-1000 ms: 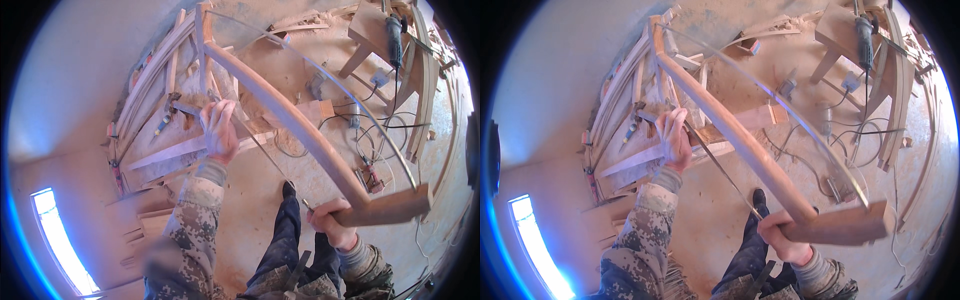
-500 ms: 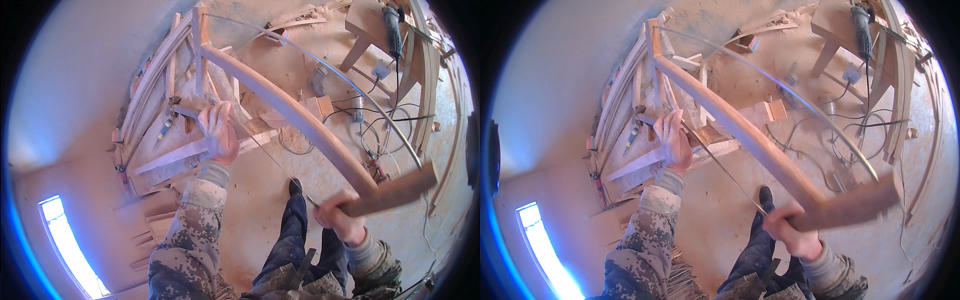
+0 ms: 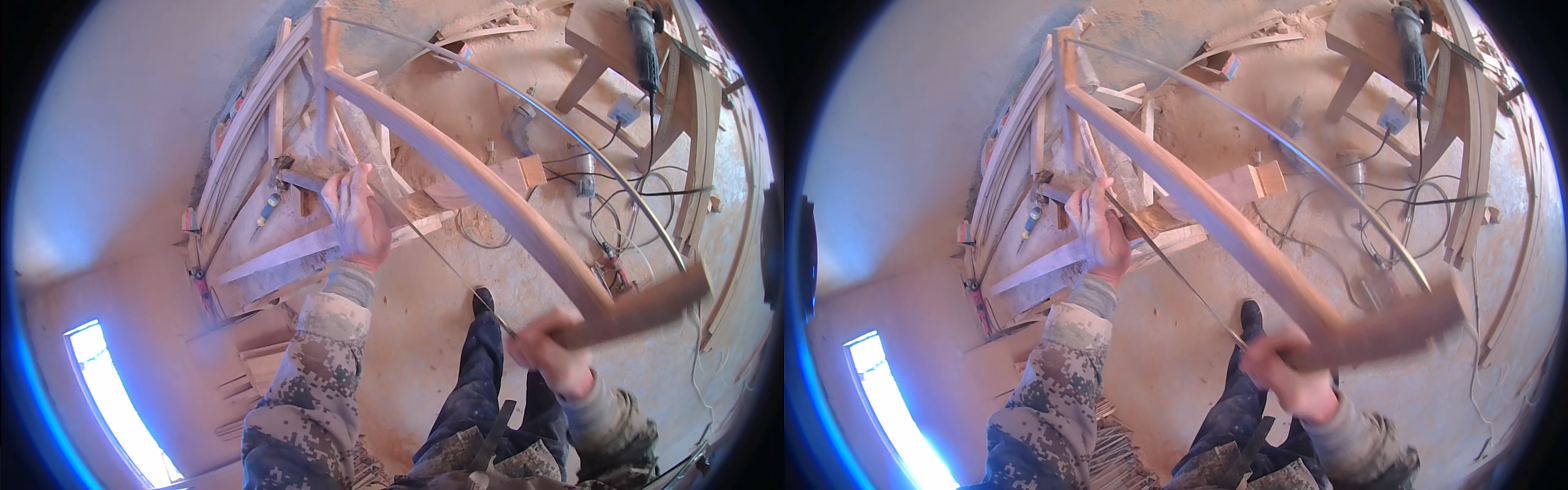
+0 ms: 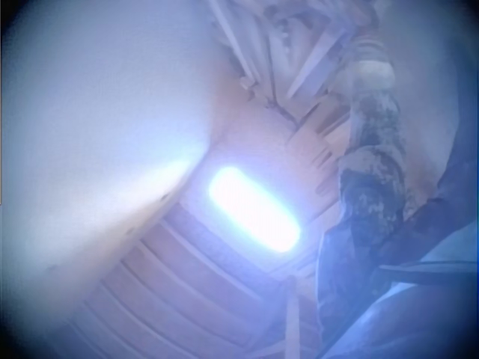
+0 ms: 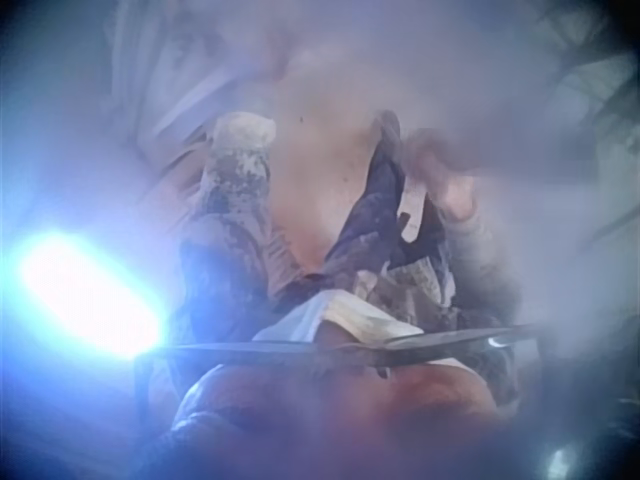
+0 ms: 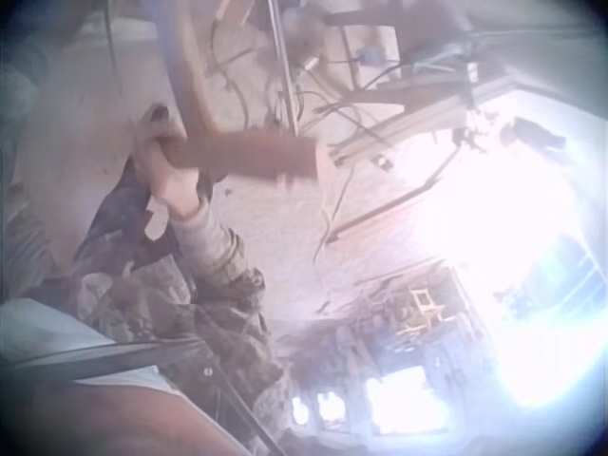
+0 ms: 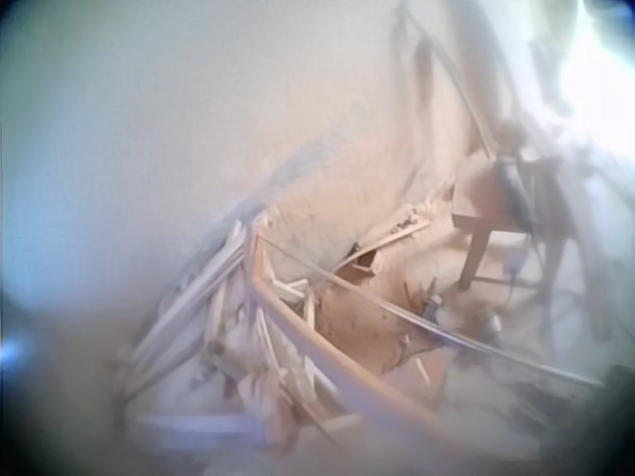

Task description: The person assembles a wooden frame by hand, using a hammer to tap small wooden pieces into place and a chisel to adjust joints. They then use an angle grinder to smooth the edges of the assembled frame.

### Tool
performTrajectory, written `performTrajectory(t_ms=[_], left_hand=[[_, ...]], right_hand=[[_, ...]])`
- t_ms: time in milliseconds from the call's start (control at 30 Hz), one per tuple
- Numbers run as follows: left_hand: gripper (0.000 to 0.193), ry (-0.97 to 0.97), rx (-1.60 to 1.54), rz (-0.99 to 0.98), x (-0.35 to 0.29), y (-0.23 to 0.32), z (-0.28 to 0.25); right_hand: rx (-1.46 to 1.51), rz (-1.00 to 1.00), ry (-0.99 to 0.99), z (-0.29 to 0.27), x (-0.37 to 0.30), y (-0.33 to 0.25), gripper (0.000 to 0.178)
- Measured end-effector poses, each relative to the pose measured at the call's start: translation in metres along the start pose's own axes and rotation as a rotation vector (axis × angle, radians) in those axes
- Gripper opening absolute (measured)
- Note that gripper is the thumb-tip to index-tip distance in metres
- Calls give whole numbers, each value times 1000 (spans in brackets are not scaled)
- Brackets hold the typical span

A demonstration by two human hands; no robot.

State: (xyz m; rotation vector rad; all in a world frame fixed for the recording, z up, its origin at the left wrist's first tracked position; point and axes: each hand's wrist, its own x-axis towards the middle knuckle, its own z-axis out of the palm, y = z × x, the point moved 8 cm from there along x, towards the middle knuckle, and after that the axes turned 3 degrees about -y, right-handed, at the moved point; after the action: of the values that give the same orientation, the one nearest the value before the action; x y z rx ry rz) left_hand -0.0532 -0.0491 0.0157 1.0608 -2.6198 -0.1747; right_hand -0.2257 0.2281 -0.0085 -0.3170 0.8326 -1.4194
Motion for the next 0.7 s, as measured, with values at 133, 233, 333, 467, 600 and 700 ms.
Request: performTrajectory(t_ms=[133,233,333,467,600,700], left_hand=[[58,39,12,47,5,9,-7],[60,11,-10,14,5,8,-8],[63,-2,0,7,2,6,-5],[66,22,11,22,0,4,-2],[67,12,22,39,3,8,-5],[67,18,-12,74,5,11,-8]], right_hand=[[115,35,18,15,67,29,5],[-64,3,-6,13,46,17,6],[40,-51,-101,5,-14,-9,15],[4,64,-4,-3,-4,7,15],[74,12,24,19,72,35,5],[-49,-35,-29,17,48,23,5]])
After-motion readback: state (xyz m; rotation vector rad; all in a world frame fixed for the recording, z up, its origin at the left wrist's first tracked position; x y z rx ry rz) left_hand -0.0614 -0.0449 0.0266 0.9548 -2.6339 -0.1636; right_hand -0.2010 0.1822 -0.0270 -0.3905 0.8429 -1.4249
